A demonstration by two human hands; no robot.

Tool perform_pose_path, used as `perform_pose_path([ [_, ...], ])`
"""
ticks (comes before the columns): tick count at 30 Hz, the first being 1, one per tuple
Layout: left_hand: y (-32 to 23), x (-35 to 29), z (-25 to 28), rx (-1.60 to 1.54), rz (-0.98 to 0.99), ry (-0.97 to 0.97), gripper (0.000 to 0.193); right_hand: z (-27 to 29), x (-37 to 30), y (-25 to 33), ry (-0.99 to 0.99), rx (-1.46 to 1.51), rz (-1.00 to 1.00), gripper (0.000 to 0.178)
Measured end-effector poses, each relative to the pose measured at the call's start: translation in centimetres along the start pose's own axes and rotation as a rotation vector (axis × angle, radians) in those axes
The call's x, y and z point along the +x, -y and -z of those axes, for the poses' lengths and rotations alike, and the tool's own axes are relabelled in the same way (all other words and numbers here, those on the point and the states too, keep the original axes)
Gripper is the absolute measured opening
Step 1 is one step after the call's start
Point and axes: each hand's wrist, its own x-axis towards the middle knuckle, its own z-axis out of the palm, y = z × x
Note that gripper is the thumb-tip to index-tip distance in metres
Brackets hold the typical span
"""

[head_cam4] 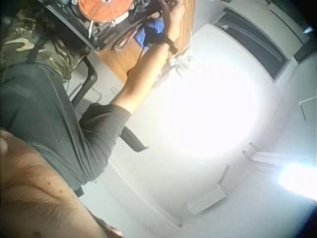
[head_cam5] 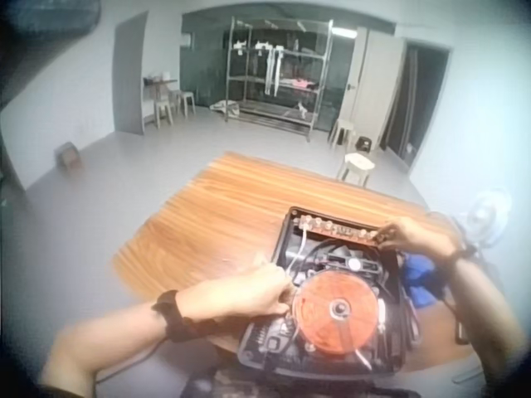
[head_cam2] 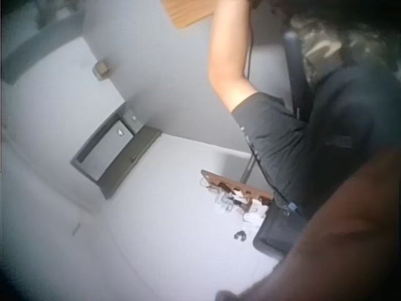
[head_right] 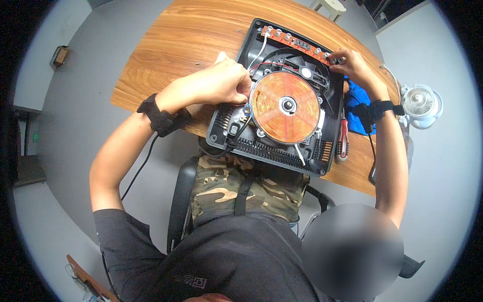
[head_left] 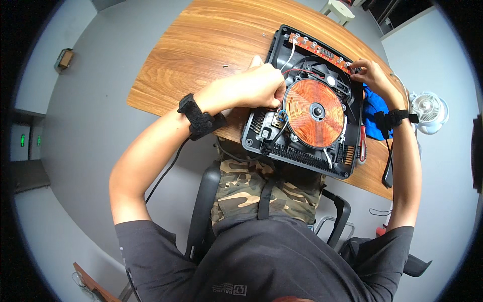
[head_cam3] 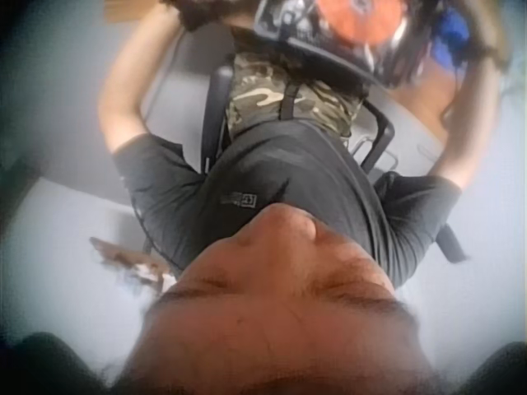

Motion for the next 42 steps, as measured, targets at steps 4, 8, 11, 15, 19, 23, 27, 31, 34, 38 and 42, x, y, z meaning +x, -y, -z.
perform_pose_path([
  [4, 0.4, 0.4, 0.0, -0.070, 0.050, 0.047, 0.012, -0.2, 0.3, -0.6, 0.001, -0.018, 0.009, 0.032],
  [8, -0.1, 0.5, 0.4, -0.083, 0.089, 0.056, 0.013, -0.3, 0.6, -1.3, -0.017, -0.013, 0.028, 0.032],
  [11, -0.2, 0.6, 0.3, -0.084, 0.094, 0.032, 0.013, -0.3, 0.6, -1.0, -0.013, -0.012, 0.026, 0.033],
  [15, -1.3, 1.0, 0.6, -0.041, 0.169, 0.063, 0.012, -0.5, 0.4, -1.3, -0.034, -0.009, 0.049, 0.035],
  [19, -1.9, 1.1, 0.7, -0.002, 0.212, 0.069, 0.011, -0.2, 0.3, -0.3, -0.032, -0.095, 0.048, 0.037],
  [23, -1.8, 1.5, 0.5, 0.031, 0.222, 0.083, 0.013, -0.2, 0.5, -1.0, -0.048, -0.108, 0.065, 0.037],
  [27, -1.7, 1.7, 0.6, 0.003, 0.241, 0.102, 0.014, -0.3, 0.5, -1.6, -0.053, -0.070, 0.081, 0.036],
  [31, -1.4, 1.8, 0.7, -0.052, 0.273, 0.125, 0.016, -0.7, 1.0, -2.2, -0.086, -0.140, 0.163, 0.037],
  [34, -1.2, 1.6, 0.7, -0.079, 0.279, 0.139, 0.017, -1.1, 1.5, -2.1, -0.065, -0.098, 0.078, 0.039],
  [38, -1.8, 2.0, 1.3, -0.084, 0.316, 0.182, 0.018, -0.7, 1.0, -1.6, -0.070, -0.079, 0.072, 0.037],
  [42, -1.9, 1.9, 1.6, -0.112, 0.314, 0.217, 0.019, -0.8, 0.8, -1.7, -0.099, -0.038, 0.125, 0.037],
])
